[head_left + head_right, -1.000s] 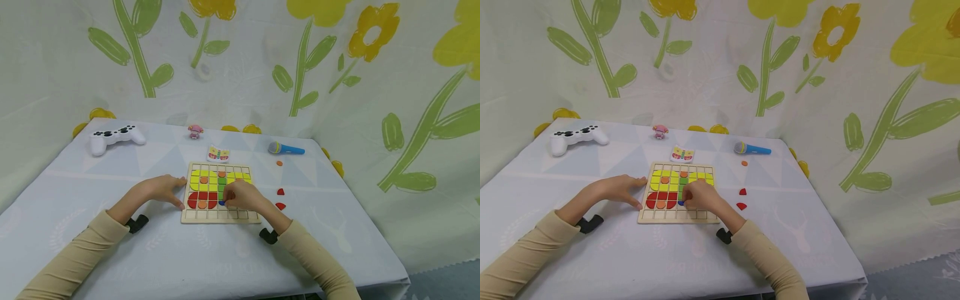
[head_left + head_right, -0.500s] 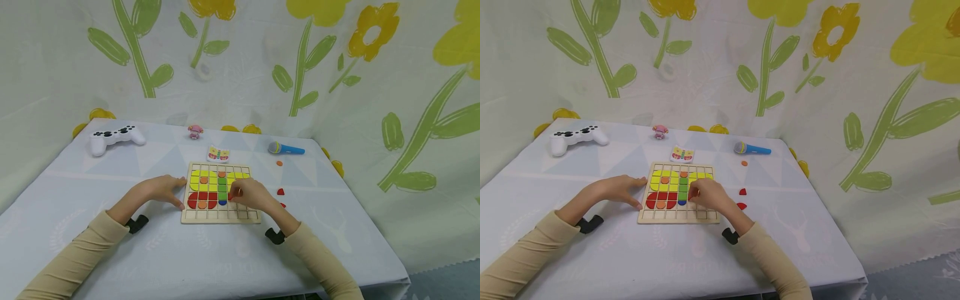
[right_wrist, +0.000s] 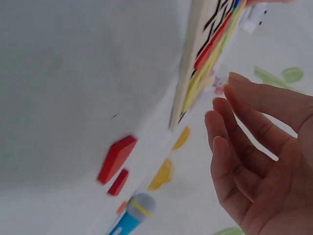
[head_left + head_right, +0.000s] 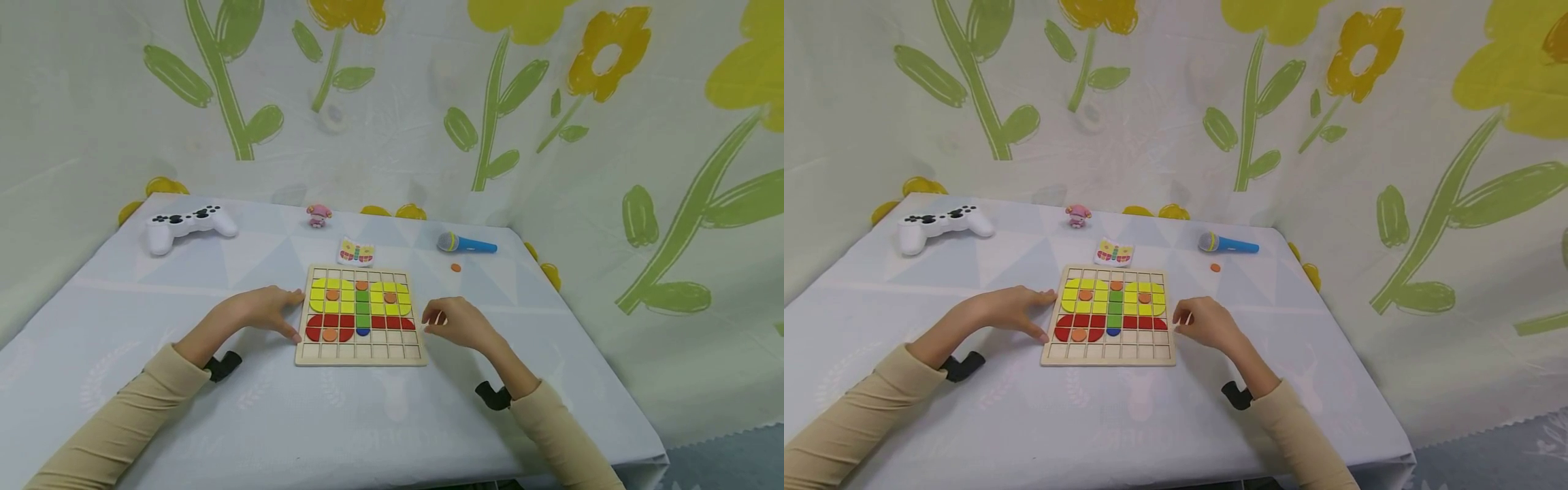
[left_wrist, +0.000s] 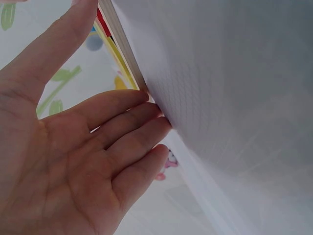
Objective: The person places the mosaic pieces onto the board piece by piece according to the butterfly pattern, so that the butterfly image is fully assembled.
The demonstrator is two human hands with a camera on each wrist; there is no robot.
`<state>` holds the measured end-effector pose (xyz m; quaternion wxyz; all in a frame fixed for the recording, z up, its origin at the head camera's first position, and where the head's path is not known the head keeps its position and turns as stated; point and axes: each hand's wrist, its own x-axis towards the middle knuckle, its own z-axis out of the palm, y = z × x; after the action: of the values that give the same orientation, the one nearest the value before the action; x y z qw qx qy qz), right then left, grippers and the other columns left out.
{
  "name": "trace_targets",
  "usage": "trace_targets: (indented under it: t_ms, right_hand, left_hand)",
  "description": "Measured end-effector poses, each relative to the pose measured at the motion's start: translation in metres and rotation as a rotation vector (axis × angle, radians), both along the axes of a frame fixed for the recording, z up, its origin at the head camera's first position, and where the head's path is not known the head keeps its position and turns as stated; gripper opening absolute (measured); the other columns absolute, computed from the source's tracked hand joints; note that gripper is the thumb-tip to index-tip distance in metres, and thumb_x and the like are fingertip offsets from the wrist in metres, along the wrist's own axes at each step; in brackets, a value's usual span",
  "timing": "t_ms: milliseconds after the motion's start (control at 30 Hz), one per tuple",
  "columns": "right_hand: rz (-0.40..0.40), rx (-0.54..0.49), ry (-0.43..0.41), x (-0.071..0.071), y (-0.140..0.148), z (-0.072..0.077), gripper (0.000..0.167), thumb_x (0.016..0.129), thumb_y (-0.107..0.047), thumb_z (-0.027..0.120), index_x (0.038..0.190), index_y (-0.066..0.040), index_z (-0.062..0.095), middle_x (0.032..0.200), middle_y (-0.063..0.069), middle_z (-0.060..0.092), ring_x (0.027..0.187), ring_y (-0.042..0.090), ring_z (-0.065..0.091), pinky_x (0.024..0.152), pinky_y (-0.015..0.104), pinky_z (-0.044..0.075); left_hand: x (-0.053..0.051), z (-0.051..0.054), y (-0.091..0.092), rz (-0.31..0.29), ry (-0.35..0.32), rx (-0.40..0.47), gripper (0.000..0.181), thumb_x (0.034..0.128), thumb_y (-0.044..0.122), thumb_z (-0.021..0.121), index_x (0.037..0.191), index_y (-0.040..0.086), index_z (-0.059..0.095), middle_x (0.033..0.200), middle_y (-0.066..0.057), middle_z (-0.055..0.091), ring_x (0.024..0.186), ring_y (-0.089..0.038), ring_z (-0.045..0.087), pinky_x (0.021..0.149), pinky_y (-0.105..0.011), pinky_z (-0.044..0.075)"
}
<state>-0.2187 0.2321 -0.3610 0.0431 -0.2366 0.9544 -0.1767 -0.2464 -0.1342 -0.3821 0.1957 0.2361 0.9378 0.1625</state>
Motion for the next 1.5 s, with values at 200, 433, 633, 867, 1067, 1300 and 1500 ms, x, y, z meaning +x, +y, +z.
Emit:
trace_targets:
  t_ms: [200, 433, 633, 867, 1067, 1300, 1500]
  right_hand:
    - [-0.032, 0.023, -0.022, 0.007, 0.025, -0.007, 0.012, 0.082, -0.006, 0.075, 0.093, -0.007, 0.07, 0.078, -0.005, 0.062, 0.071, 0.011, 0.055, 0.061, 0.026, 0.048]
    - [-0.102, 0.079, -0.021, 0.008, 0.048, -0.013, 0.017, 0.081, -0.007, 0.077, 0.096, -0.007, 0.068, 0.079, -0.001, 0.064, 0.069, 0.012, 0.057, 0.058, 0.026, 0.049]
    - [-0.098, 0.056, -0.049, 0.007, 0.058, -0.018, 0.016, 0.082, -0.001, 0.073, 0.096, -0.008, 0.068, 0.08, 0.002, 0.064, 0.068, 0.014, 0.057, 0.059, 0.027, 0.049]
    - [-0.057, -0.004, -0.066, 0.005, 0.062, -0.02, 0.017, 0.081, 0.004, 0.071, 0.091, -0.009, 0.07, 0.078, 0.001, 0.062, 0.068, 0.014, 0.056, 0.06, 0.027, 0.05]
    - [-0.061, -0.011, -0.101, 0.004, 0.059, -0.02, 0.013, 0.079, -0.001, 0.077, 0.087, -0.009, 0.07, 0.082, 0.001, 0.063, 0.073, 0.015, 0.061, 0.064, 0.027, 0.052]
    - [-0.034, 0.01, -0.12, 0.005, 0.052, -0.019, 0.016, 0.079, 0.006, 0.073, 0.086, -0.008, 0.068, 0.084, 0.0, 0.062, 0.078, 0.019, 0.058, 0.065, 0.027, 0.052]
    - [0.012, 0.015, -0.115, 0.004, 0.047, -0.02, 0.022, 0.078, 0.012, 0.067, 0.089, -0.007, 0.065, 0.087, 0.0, 0.062, 0.083, 0.02, 0.057, 0.072, 0.031, 0.053]
  left_hand:
    - [0.0, 0.0, 0.0, 0.004, -0.003, -0.012, 0.096, 0.074, 0.048, 0.08, 0.145, -0.002, 0.039, 0.146, -0.024, 0.04, 0.131, -0.045, 0.038, 0.102, -0.059, 0.036]
    - [-0.001, -0.001, 0.0, -0.005, 0.002, -0.017, 0.096, 0.0743, 0.049, 0.079, 0.145, -0.002, 0.039, 0.147, -0.023, 0.04, 0.131, -0.045, 0.037, 0.102, -0.058, 0.036]
    - [-0.001, 0.0, 0.0, -0.017, 0.01, -0.009, 0.095, 0.0746, 0.048, 0.08, 0.144, -0.003, 0.039, 0.147, -0.023, 0.04, 0.132, -0.045, 0.037, 0.103, -0.058, 0.035]
    - [-0.001, -0.001, 0.0, -0.017, 0.008, -0.02, 0.097, 0.0745, 0.05, 0.079, 0.145, -0.002, 0.038, 0.147, -0.023, 0.039, 0.132, -0.045, 0.037, 0.102, -0.059, 0.035]
    - [-0.002, -0.002, -0.001, -0.019, 0.01, -0.016, 0.097, 0.0744, 0.05, 0.079, 0.145, -0.003, 0.038, 0.147, -0.023, 0.039, 0.132, -0.045, 0.037, 0.103, -0.058, 0.035]
    - [-0.003, -0.003, -0.002, -0.025, 0.016, -0.01, 0.096, 0.0749, 0.049, 0.079, 0.145, -0.003, 0.038, 0.147, -0.024, 0.039, 0.132, -0.045, 0.037, 0.103, -0.058, 0.035]
    - [-0.003, -0.003, -0.002, -0.023, 0.017, -0.011, 0.096, 0.0748, 0.05, 0.079, 0.145, -0.003, 0.038, 0.147, -0.024, 0.039, 0.131, -0.045, 0.037, 0.103, -0.058, 0.035]
